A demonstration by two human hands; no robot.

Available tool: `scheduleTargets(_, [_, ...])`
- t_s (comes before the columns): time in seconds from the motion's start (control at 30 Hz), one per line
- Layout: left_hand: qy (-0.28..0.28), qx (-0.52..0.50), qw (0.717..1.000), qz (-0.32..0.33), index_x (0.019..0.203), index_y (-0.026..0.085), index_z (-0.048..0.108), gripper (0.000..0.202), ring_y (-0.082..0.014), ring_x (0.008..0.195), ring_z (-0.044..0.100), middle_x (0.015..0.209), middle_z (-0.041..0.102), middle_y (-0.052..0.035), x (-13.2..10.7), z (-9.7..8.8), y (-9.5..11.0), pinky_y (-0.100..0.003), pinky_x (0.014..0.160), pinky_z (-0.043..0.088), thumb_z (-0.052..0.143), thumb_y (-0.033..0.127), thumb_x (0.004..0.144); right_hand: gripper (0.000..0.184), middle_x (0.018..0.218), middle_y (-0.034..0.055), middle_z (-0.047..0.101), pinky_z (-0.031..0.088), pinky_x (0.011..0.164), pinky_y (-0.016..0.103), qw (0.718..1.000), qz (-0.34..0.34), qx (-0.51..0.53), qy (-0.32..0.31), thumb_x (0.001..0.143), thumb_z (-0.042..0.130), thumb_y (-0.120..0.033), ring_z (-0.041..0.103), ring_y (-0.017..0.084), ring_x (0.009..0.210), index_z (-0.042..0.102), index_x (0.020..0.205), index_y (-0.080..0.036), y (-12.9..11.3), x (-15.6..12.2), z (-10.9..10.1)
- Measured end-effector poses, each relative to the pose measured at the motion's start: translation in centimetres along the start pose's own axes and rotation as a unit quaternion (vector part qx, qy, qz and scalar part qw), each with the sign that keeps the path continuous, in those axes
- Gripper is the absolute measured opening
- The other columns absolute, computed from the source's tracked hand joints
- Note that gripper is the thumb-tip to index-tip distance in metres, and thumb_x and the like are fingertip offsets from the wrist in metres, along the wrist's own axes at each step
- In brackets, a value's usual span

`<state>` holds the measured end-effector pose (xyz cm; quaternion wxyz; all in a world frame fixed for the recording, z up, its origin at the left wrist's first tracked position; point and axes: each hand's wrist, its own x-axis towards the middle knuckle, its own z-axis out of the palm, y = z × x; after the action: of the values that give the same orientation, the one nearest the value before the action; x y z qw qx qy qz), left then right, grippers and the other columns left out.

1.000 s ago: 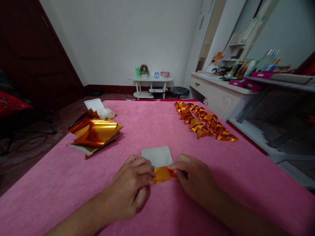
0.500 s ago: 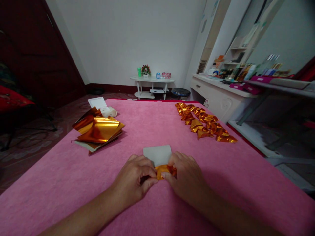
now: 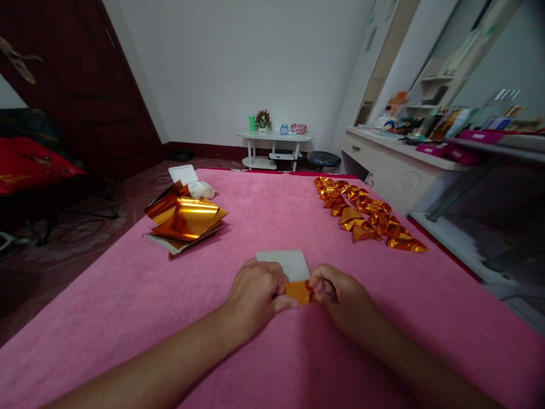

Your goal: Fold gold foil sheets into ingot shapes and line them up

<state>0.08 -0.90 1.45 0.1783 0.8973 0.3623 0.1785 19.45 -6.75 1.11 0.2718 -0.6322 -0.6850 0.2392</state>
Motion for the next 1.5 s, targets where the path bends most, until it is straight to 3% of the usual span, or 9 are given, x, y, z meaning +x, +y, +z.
scheduleTargets(0.23, [-0.097, -0.150, 0.981, 0.071, 0.075, 0.017, 0.063, 0.017, -0.0122, 0.071, 0.054, 0.079, 0.061, 0.0001, -0.3, -1.0, -3.0, -0.022, 0.062, 0.036, 0.074, 0.031, 0.071, 0.016, 0.074, 0.0004, 0.061, 0.043, 0.065, 0.028, 0.997, -0.032, -0.062, 0.022, 0.076, 0.044, -0.007, 0.056, 0.015, 0.069, 0.053, 0.076, -0.020, -0.1, -0.1, -0.1])
scheduleTargets(0.37, [-0.108, -0.166, 0.976, 0.087, 0.076, 0.017, 0.063, 0.014, -0.0124, 0.070, 0.054, 0.078, 0.062, 0.0000, 0.0, -1.0, -3.2, -0.022, 0.064, 0.038, 0.073, 0.023, 0.069, 0.036, 0.119, 0.0105, 0.060, 0.039, 0.095, 0.047, 0.964, -0.174, -0.159, 0.124, 0.081, 0.037, -0.006, 0.053, 0.025, 0.111, 0.059, 0.107, -0.019, -2.5, -1.9, 1.8])
scheduleTargets(0.47, [-0.090, -0.150, 0.979, 0.107, 0.079, 0.017, 0.060, 0.009, -0.0126, 0.070, 0.053, 0.079, 0.061, -0.0007, 0.1, -0.8, -3.0, -0.022, 0.066, 0.038, 0.066, 0.016, 0.072, 0.071, 0.149, 0.0197, 0.026, 0.033, 0.105, 0.047, 0.952, -0.239, -0.185, 0.055, 0.080, 0.047, -0.016, 0.025, 0.029, 0.137, 0.019, 0.144, -0.005, -4.5, -3.2, 4.5])
scheduleTargets(0.6, [-0.082, -0.122, 0.984, 0.101, 0.075, 0.017, 0.056, 0.006, -0.0117, 0.067, 0.051, 0.075, 0.057, 0.0002, 0.0, -0.7, -3.0, -0.022, 0.063, 0.037, 0.062, 0.016, 0.074, 0.109, 0.149, 0.0301, 0.006, 0.034, 0.106, 0.051, 0.949, -0.243, -0.200, -0.009, 0.073, 0.061, -0.044, 0.011, 0.039, 0.139, -0.006, 0.143, 0.006, -4.4, -3.7, 7.3])
scheduleTargets(0.77, [-0.115, -0.142, 0.981, 0.065, 0.069, 0.016, 0.054, 0.022, -0.0109, 0.066, 0.052, 0.076, 0.060, 0.0006, -0.1, -1.2, -3.2, -0.021, 0.060, 0.036, 0.073, 0.028, 0.069, 0.101, 0.148, 0.0271, 0.019, 0.032, 0.106, 0.054, 0.937, -0.218, -0.273, -0.004, 0.074, 0.062, -0.037, 0.019, 0.039, 0.137, 0.002, 0.146, 0.002, -0.8, -4.9, 5.9])
scheduleTargets(0.9, [-0.118, -0.099, 0.987, 0.056, 0.072, 0.018, 0.059, 0.024, -0.0121, 0.067, 0.053, 0.077, 0.062, 0.0008, 0.1, -1.9, -2.6, -0.022, 0.060, 0.035, 0.072, 0.037, 0.070, 0.102, 0.148, 0.0253, 0.020, 0.035, 0.104, 0.053, 0.934, -0.216, -0.283, -0.005, 0.076, 0.056, -0.058, 0.024, 0.040, 0.136, 0.009, 0.146, -0.001, 0.2, -6.6, 2.6])
scheduleTargets(1.17, [-0.061, 0.152, 0.986, -0.016, 0.078, 0.011, 0.064, 0.056, -0.0259, 0.076, 0.059, 0.081, 0.064, -0.0141, 1.5, 0.3, 2.0, -0.037, 0.069, 0.037, 0.034, 0.056, 0.090, 0.095, 0.145, 0.0251, 0.031, 0.035, 0.103, 0.053, 0.919, -0.232, -0.320, 0.000, 0.076, 0.055, -0.058, 0.028, 0.039, 0.134, 0.021, 0.145, -0.001, -0.9, -6.6, 1.5])
scheduleTargets(1.4, [-0.060, -0.076, 0.992, 0.080, 0.087, 0.018, 0.057, 0.018, -0.0176, 0.081, 0.054, 0.086, 0.060, -0.0016, -0.9, -0.9, -2.5, -0.028, 0.072, 0.036, 0.065, 0.033, 0.079, 0.086, 0.141, 0.0266, 0.038, 0.037, 0.102, 0.051, 0.925, -0.219, -0.309, 0.001, 0.075, 0.058, -0.052, 0.035, 0.039, 0.130, 0.036, 0.138, 0.001, -1.1, -7.0, 1.0])
scheduleTargets(1.5, [-0.063, -0.173, 0.976, 0.113, 0.095, 0.019, 0.060, 0.018, -0.0164, 0.083, 0.052, 0.091, 0.059, -0.0024, -1.9, -1.5, -3.7, -0.026, 0.073, 0.038, 0.064, 0.023, 0.078, 0.062, 0.132, 0.0219, 0.051, 0.039, 0.099, 0.051, 0.949, -0.194, -0.249, 0.004, 0.076, 0.059, -0.042, 0.046, 0.035, 0.122, 0.052, 0.127, -0.008, -1.2, -5.4, 0.1])
